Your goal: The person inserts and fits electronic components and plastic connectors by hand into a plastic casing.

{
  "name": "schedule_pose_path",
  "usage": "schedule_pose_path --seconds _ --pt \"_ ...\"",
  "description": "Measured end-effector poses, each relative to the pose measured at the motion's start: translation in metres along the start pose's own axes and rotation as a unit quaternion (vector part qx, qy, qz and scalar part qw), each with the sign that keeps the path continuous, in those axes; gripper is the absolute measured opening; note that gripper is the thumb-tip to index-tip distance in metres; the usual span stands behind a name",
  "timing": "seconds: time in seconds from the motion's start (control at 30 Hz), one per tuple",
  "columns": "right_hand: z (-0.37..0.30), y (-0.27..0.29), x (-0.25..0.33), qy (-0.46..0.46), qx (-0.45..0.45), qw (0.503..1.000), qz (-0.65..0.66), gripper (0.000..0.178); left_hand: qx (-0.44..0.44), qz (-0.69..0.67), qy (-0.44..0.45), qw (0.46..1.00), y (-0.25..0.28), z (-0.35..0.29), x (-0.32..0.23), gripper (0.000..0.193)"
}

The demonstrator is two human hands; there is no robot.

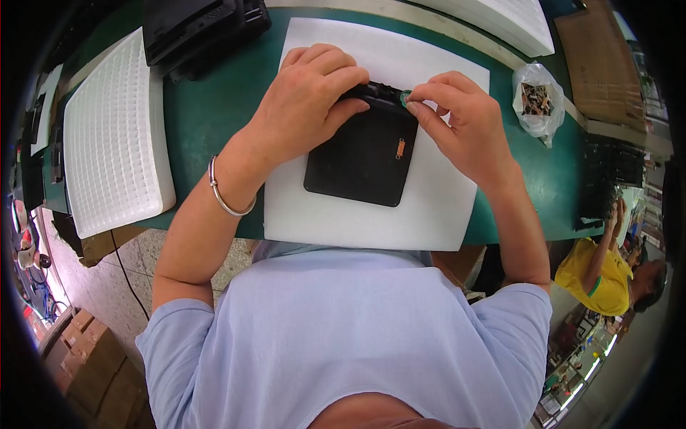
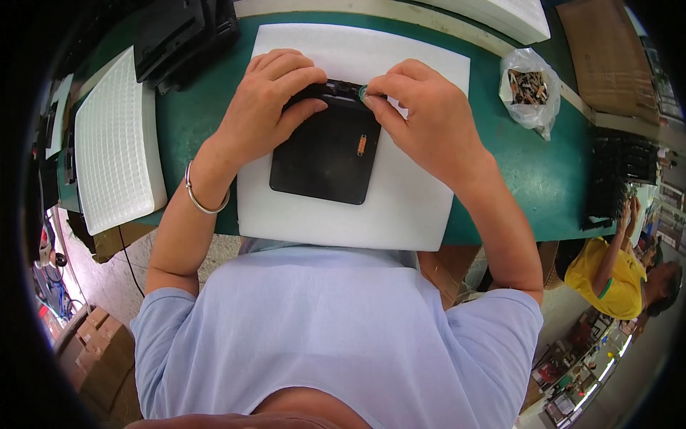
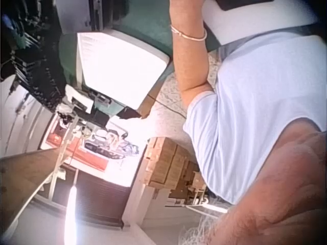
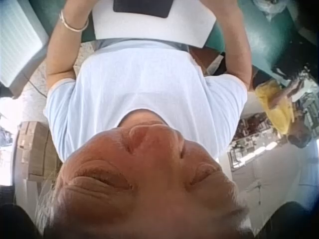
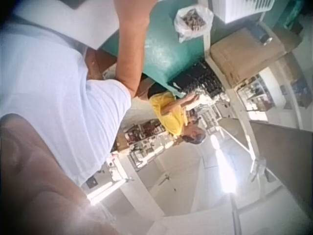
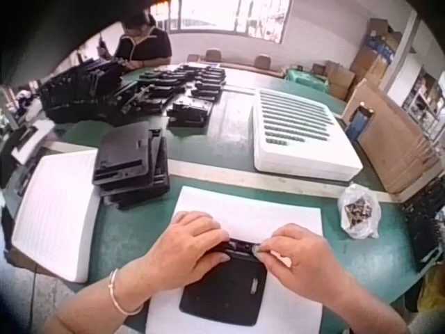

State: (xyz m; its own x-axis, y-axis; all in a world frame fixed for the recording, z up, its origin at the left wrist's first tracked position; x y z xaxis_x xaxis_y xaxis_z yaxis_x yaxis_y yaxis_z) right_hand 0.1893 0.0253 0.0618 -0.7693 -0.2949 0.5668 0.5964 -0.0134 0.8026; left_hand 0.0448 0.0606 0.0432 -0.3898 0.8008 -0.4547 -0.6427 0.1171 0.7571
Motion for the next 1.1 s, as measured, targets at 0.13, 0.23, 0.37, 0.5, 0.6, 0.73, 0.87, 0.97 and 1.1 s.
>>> schedule_pose_path --seconds 0.13,0.23,0.37,0.5,0.6,0.73,0.87,0.97,1.1 --pt "0.008 -0.006 0.000 -0.015 0.037 0.999 -0.004 0.010 0.004 0.002 0.002 1.000 -0.001 0.000 0.001 0.030" --pt "0.011 -0.011 0.006 0.008 0.056 0.998 -0.028 0.008 -0.004 -0.005 -0.004 1.000 0.000 0.000 0.000 0.030" --pt "0.010 -0.014 0.010 0.013 0.050 0.994 -0.096 0.007 0.002 -0.010 0.003 1.000 0.000 -0.001 0.001 0.030" --pt "0.012 -0.006 0.000 -0.008 0.000 0.994 -0.109 0.007 0.000 -0.003 -0.001 1.000 0.000 -0.001 0.001 0.030" --pt "0.011 -0.002 -0.004 -0.014 0.001 0.996 -0.085 0.010 0.000 -0.002 -0.002 1.000 -0.001 0.000 0.001 0.029" --pt "0.013 -0.005 0.000 -0.013 0.050 0.996 -0.069 0.014 0.006 0.003 0.002 1.000 -0.002 -0.001 0.003 0.029" --pt "0.019 -0.007 -0.001 -0.038 0.058 0.996 -0.050 0.017 0.005 -0.004 -0.001 1.000 0.000 -0.001 0.002 0.029" --pt "0.023 -0.009 -0.004 -0.066 0.074 0.995 -0.029 0.018 0.004 -0.007 0.002 1.000 -0.001 -0.001 0.003 0.028" --pt "0.022 -0.017 -0.024 -0.146 0.117 0.982 0.027 0.017 -0.013 -0.005 -0.004 1.000 0.001 -0.002 0.002 0.026"
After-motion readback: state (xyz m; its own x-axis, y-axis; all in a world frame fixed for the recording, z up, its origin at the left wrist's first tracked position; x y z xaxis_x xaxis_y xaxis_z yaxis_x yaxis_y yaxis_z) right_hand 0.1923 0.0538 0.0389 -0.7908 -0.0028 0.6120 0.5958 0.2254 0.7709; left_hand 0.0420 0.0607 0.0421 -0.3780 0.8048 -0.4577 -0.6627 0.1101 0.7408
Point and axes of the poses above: each hand's wrist, its own z-axis towards the middle knuckle, its own y-axis out of the back of the hand, x = y × z, the point moved 10 cm from there along z, towards the middle knuckle, and after that the axes turned 2 degrees about y, right-handed, at the moved point
